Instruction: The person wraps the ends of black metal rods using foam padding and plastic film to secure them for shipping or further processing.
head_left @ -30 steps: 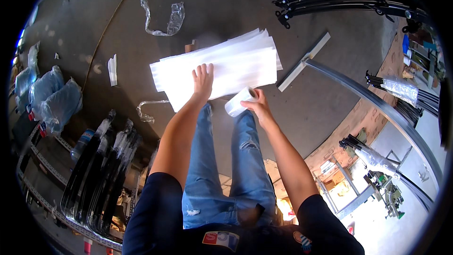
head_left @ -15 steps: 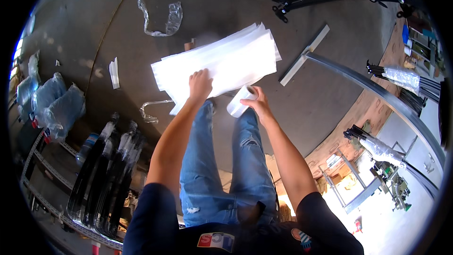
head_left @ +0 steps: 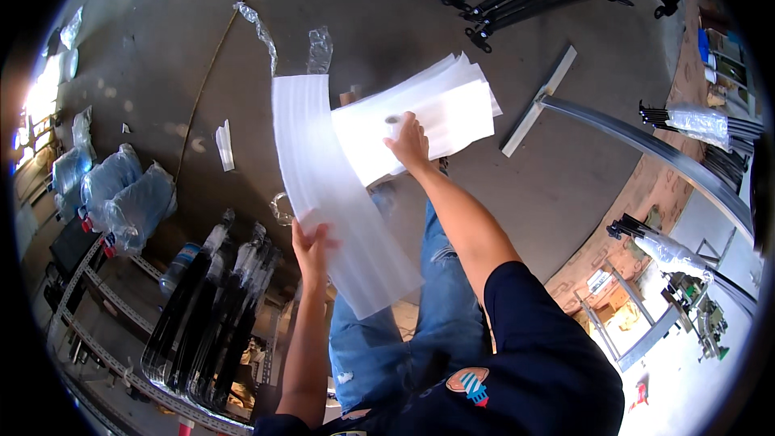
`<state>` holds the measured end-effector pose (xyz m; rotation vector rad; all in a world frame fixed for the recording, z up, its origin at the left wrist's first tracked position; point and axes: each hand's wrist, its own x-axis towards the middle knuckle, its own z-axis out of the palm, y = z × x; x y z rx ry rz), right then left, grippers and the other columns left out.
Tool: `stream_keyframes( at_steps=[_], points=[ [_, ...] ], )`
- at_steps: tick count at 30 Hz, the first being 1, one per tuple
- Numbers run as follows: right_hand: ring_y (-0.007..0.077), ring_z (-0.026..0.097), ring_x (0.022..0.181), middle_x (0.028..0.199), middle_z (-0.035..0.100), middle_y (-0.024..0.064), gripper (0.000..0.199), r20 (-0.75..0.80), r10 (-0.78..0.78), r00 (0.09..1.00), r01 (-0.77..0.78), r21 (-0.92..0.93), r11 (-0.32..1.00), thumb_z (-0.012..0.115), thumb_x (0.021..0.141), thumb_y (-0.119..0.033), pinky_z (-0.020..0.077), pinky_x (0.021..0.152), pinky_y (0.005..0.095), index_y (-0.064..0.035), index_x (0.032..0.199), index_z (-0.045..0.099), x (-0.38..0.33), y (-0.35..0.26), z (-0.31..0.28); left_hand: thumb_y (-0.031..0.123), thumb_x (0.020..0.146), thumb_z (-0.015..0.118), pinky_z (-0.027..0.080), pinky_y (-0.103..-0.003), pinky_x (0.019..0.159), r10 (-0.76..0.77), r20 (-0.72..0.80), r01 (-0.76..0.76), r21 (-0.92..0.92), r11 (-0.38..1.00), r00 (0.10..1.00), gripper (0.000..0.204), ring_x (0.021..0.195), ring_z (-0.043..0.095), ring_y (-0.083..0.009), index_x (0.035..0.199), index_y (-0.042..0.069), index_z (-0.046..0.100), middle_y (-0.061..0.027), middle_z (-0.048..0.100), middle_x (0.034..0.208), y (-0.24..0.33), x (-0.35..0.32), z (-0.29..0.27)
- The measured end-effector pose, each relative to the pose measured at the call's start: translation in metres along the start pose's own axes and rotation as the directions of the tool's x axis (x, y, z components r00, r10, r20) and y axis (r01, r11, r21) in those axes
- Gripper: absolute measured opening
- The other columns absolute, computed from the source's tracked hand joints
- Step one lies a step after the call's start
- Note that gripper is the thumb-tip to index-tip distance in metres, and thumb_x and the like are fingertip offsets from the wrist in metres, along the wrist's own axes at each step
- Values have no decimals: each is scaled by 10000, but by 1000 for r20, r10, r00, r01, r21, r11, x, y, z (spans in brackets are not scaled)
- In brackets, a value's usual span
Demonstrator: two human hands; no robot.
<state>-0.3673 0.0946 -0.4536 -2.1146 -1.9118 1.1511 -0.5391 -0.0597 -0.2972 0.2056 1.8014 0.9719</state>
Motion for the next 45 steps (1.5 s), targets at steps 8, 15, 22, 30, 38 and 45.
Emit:
stream_keyframes(
  at_steps=[8, 15, 22, 30, 38, 45],
  points=[
    [395, 408, 1077, 1170, 410, 225, 749, 99, 39, 994, -44, 45, 998, 718, 644, -198, 370, 878, 445, -25, 1215, 265, -3, 4, 12, 55, 828, 546, 474, -231, 507, -122, 9, 122, -64, 990, 993, 334, 557, 566, -141, 1144, 63, 437, -85, 602, 830, -21, 8, 18],
    [350, 447, 1055, 1152, 440, 204, 584, 27, 85, 996, -88, 135, 987, 661, 707, -189, 394, 857, 416, -31, 1178, 354, -9, -9, -6, 50, 844, 520, 478, -249, 516, -128, 41, 130, -54, 990, 991, 321, 666, 574, -142, 1153, 88, 440, -91, 603, 841, -10, 4, 19],
    [304, 503, 1014, 1046, 546, 120, 285, -156, -323, 933, 359, 385, 850, 610, 746, -140, 411, 838, 373, -53, 1011, 551, -104, -76, -182, 3, 766, 497, 491, -339, 596, 188, 299, -353, 771, 529, 935, 315, 702, 613, -254, 1064, 81, 561, -99, 629, 826, 77, -55, 21],
    [294, 589, 839, 827, 614, 129, 542, 365, -639, 677, 722, -157, 674, 632, 717, -165, 342, 901, 458, -72, 1212, 432, -185, -147, -324, 136, 749, 592, 475, -381, 617, 283, 863, -906, 418, 65, 418, 87, 695, 608, -297, 817, 114, 641, -115, 630, 744, 244, -134, 89],
    [331, 562, 846, 834, 617, 144, 148, 176, -405, 897, 425, -97, 900, 498, 755, -139, 427, 742, 428, -64, 826, 606, -120, -113, -411, 124, 729, 663, 446, -338, 801, 764, 615, -980, 154, 129, 197, 442, 955, 556, -251, 1121, 38, 477, -128, 574, 1031, 368, -30, 198],
    [337, 573, 923, 934, 619, 172, 476, 18, -225, 974, 224, 49, 973, 582, 721, -303, 446, 785, 399, -64, 1128, 522, -50, -134, -403, 74, 784, 615, 424, -221, 752, 468, 715, -638, -39, 769, 520, 225, 857, 544, -89, 990, 9, 554, -23, 596, 916, 410, 0, 273]
  ],
)
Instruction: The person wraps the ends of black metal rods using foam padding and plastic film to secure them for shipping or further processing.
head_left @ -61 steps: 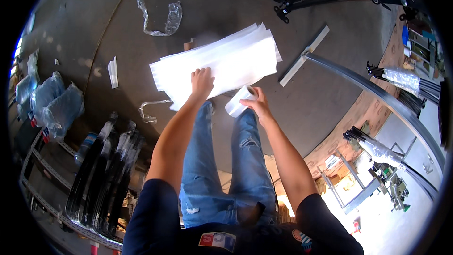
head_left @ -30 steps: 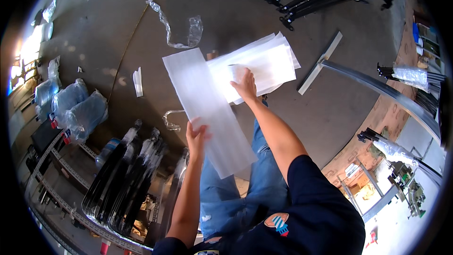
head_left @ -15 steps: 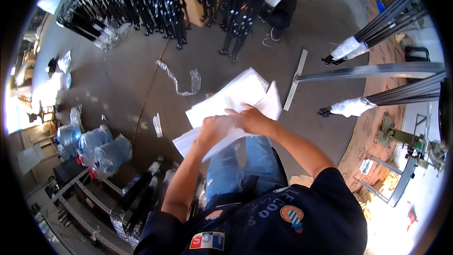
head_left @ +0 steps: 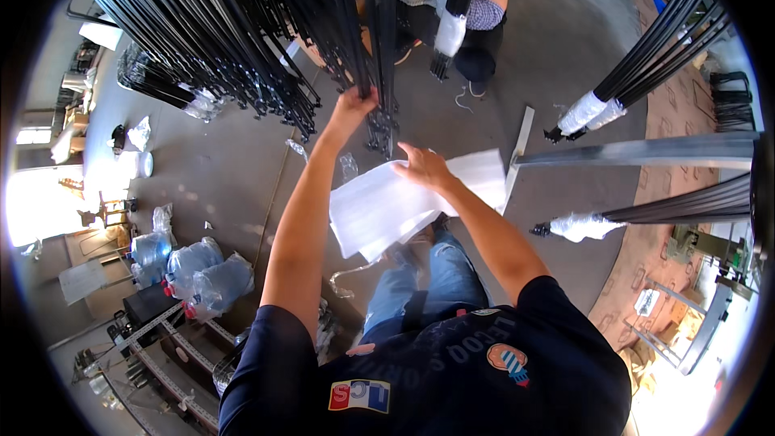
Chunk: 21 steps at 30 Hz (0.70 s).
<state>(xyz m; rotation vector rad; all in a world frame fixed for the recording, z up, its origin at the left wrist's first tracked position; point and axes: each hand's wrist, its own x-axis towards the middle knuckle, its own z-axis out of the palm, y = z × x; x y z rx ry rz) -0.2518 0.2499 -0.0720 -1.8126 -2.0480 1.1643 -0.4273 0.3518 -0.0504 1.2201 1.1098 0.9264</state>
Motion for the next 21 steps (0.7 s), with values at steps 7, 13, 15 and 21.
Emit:
stream_keyframes(
  at_steps=[7, 13, 15, 21],
  points=[
    [366, 577, 894, 918, 614, 193, 547, -158, -67, 985, 130, 429, 894, 657, 655, -415, 461, 771, 419, -71, 1062, 532, 57, 21, 47, 231, 735, 617, 442, -349, 733, -95, -402, 319, 537, 781, 911, 295, 778, 587, -284, 880, -21, 566, -132, 619, 836, -15, -15, 17],
    [368, 588, 833, 909, 617, 161, 467, -223, 85, 971, -33, 230, 973, 640, 687, -344, 474, 720, 447, -75, 1032, 477, 32, -6, 47, 266, 705, 570, 482, -366, 658, -280, -480, 461, 315, 830, 832, 290, 637, 628, -277, 623, -8, 619, -108, 607, 562, 17, -35, 35],
    [361, 594, 806, 900, 618, 152, 466, -285, 105, 953, -36, 236, 971, 622, 711, -327, 474, 701, 455, -76, 1061, 442, 14, -11, 46, 261, 704, 570, 488, -353, 635, -277, -437, 424, 284, 860, 856, 285, 600, 627, -262, 593, 4, 623, -98, 604, 543, 26, -41, 31],
    [350, 595, 721, 775, 622, 133, 305, -401, 21, 916, -7, 36, 999, 552, 784, -373, 468, 636, 460, -83, 876, 534, -29, -57, 24, 246, 723, 595, 483, -354, 613, -48, -369, 220, 442, 870, 928, 268, 576, 616, -268, 587, 16, 618, -88, 606, 545, 17, -54, 15]
  ],
)
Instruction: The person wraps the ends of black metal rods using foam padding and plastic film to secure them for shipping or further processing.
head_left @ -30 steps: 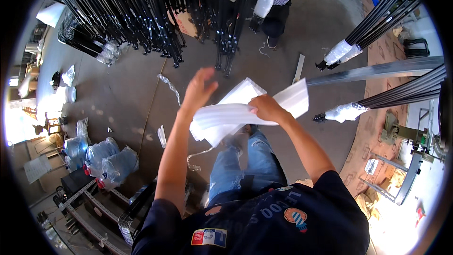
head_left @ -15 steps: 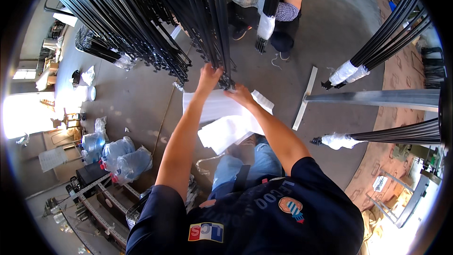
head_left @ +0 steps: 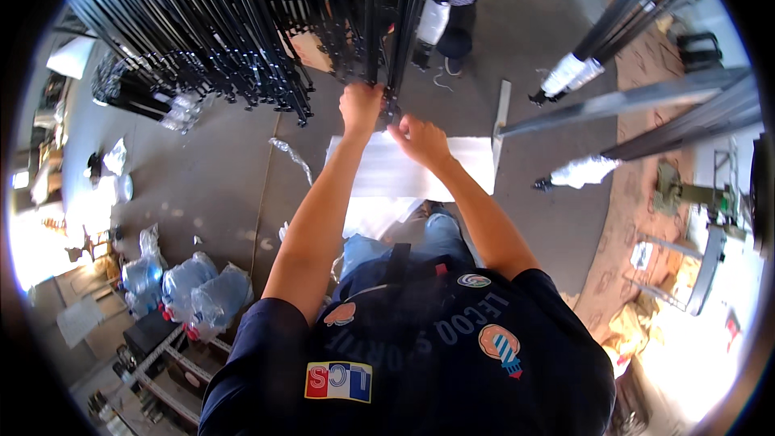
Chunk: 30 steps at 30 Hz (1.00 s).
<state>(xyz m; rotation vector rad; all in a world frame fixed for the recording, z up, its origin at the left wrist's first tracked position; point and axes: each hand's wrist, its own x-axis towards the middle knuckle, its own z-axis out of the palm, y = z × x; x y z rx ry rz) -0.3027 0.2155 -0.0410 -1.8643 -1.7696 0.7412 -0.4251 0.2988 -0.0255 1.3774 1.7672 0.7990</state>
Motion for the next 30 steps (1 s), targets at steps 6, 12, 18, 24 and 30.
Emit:
stream_keyframes(
  at_steps=[6, 12, 18, 24, 30],
  points=[
    [362, 595, 678, 691, 610, 173, 393, -180, 37, 983, -70, -178, 982, 521, 788, -427, 468, 607, 452, -45, 739, 597, 32, -39, -45, 318, 695, 645, 448, -429, 682, 74, -37, -70, 103, 992, 997, 316, 760, 583, -380, 709, 14, 561, -185, 614, 735, 6, -15, 7],
    [377, 597, 699, 724, 602, 229, 322, -234, 173, 957, -175, 13, 984, 524, 725, -282, 479, 662, 452, 29, 714, 604, 50, -50, -21, 309, 728, 623, 439, -434, 693, 72, -138, -63, 71, 995, 988, 290, 763, 565, -374, 755, 36, 528, -164, 596, 753, -14, 5, 18],
    [372, 596, 668, 701, 599, 220, 314, -175, 179, 968, -173, 45, 984, 514, 747, -275, 484, 636, 438, 24, 704, 602, 47, -33, -36, 262, 759, 602, 424, -451, 683, 126, -196, -127, 4, 992, 973, 279, 733, 550, -391, 753, 27, 452, -173, 571, 736, -8, 5, 42],
    [338, 601, 576, 629, 604, 179, 236, -247, 119, 962, -107, 59, 992, 496, 758, -228, 489, 544, 414, -29, 675, 592, 57, -5, -26, 214, 789, 604, 416, -419, 618, 122, -247, -134, -32, 990, 961, 248, 661, 529, -345, 788, 27, 442, -155, 539, 705, 5, -5, 61],
    [319, 597, 540, 601, 598, 159, 215, -257, 87, 962, -63, 100, 993, 479, 785, -216, 482, 509, 407, -13, 797, 552, 62, 11, -28, 182, 808, 592, 409, -304, 618, 88, -126, -131, -390, 912, 988, 185, 686, 517, -166, 837, 34, 485, -45, 528, 726, -14, -3, 78]
  ],
)
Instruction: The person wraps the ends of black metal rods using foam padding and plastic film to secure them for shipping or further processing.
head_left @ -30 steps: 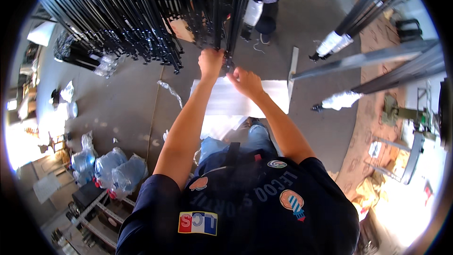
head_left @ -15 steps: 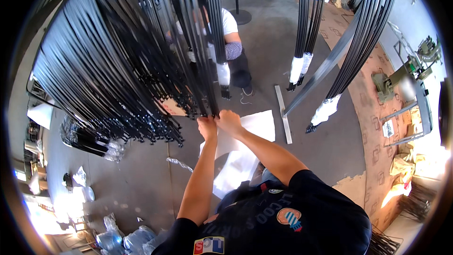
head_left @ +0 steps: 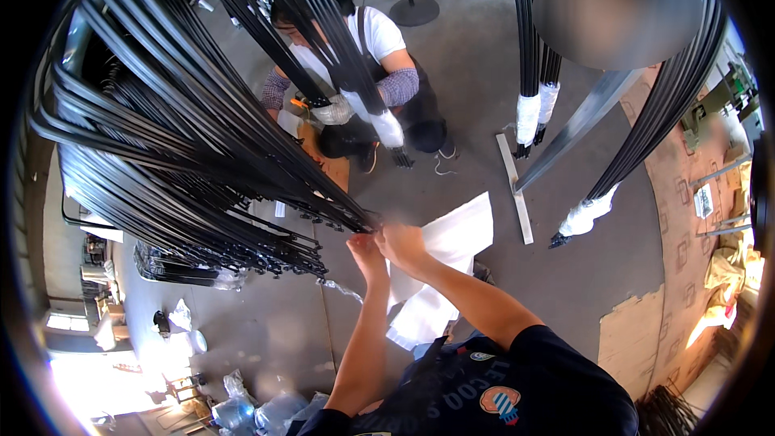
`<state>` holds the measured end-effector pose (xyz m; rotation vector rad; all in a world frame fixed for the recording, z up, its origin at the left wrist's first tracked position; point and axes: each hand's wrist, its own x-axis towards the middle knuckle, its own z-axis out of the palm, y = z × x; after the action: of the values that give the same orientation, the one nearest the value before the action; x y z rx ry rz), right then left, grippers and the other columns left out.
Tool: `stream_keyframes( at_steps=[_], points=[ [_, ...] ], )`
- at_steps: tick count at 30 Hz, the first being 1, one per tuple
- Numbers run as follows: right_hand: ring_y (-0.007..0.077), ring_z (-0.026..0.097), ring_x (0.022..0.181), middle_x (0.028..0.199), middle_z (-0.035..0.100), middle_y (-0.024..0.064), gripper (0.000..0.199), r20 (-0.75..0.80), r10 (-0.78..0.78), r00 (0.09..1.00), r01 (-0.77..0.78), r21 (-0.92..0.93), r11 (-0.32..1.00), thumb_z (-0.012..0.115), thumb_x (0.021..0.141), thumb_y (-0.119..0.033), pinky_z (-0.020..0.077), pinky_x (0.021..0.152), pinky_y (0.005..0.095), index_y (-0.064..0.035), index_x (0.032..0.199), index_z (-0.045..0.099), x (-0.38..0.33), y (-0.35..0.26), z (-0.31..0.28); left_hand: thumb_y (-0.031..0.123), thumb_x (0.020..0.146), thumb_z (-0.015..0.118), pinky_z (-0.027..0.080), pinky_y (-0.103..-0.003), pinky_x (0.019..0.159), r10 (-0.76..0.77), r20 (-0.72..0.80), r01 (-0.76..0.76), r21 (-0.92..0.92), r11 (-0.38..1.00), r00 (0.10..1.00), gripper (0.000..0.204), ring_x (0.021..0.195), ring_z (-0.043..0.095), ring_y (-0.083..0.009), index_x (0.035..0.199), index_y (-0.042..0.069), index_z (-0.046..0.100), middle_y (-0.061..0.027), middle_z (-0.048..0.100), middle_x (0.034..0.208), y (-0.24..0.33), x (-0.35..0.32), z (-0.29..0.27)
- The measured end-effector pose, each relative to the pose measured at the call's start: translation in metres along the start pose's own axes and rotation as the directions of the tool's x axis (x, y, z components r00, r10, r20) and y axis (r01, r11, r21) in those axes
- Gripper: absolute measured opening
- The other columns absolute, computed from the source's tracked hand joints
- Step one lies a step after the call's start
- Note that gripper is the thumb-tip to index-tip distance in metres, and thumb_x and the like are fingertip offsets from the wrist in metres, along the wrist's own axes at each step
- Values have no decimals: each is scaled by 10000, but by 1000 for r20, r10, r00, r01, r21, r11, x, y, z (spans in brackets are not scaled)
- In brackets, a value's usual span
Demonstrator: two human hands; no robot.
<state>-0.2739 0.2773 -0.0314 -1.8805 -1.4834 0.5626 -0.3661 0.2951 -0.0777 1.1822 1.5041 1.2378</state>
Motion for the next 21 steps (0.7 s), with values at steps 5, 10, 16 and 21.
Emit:
stream_keyframes(
  at_steps=[5, 10, 16, 21],
  points=[
    [305, 590, 516, 587, 591, 142, 237, -8, 101, 995, -101, 31, 994, 493, 810, -245, 471, 472, 393, -13, 858, 495, -8, 15, -7, 141, 862, 519, 420, -220, 679, -270, 353, 343, -161, 926, 896, 142, 736, 522, -92, 921, 17, 552, -6, 555, 790, 7, -15, 1],
    [309, 587, 512, 567, 582, 151, 239, -6, 36, 999, -36, 15, 999, 497, 814, -255, 469, 465, 391, -22, 763, 511, -13, 21, -20, 136, 856, 511, 419, -227, 660, -244, 319, 278, -65, 958, 916, 140, 744, 523, -88, 885, 16, 577, -13, 571, 816, 0, -22, 4],
    [332, 577, 521, 570, 578, 153, 208, 21, 23, 1000, -23, 26, 999, 507, 788, -226, 469, 493, 414, -26, 742, 537, -15, 15, -22, 92, 803, 527, 423, -239, 629, -212, 121, 216, -20, 976, 970, 106, 695, 512, -98, 834, 3, 577, -21, 565, 755, -5, -22, 11],
    [330, 586, 538, 572, 581, 150, 169, -14, 81, 997, -80, 38, 996, 518, 763, -214, 479, 518, 427, -48, 759, 547, -23, 19, -27, 88, 771, 560, 422, -227, 589, -109, 94, 81, 259, 963, 990, 98, 648, 524, -102, 779, -10, 555, -43, 577, 724, 10, -19, 3]
  ],
)
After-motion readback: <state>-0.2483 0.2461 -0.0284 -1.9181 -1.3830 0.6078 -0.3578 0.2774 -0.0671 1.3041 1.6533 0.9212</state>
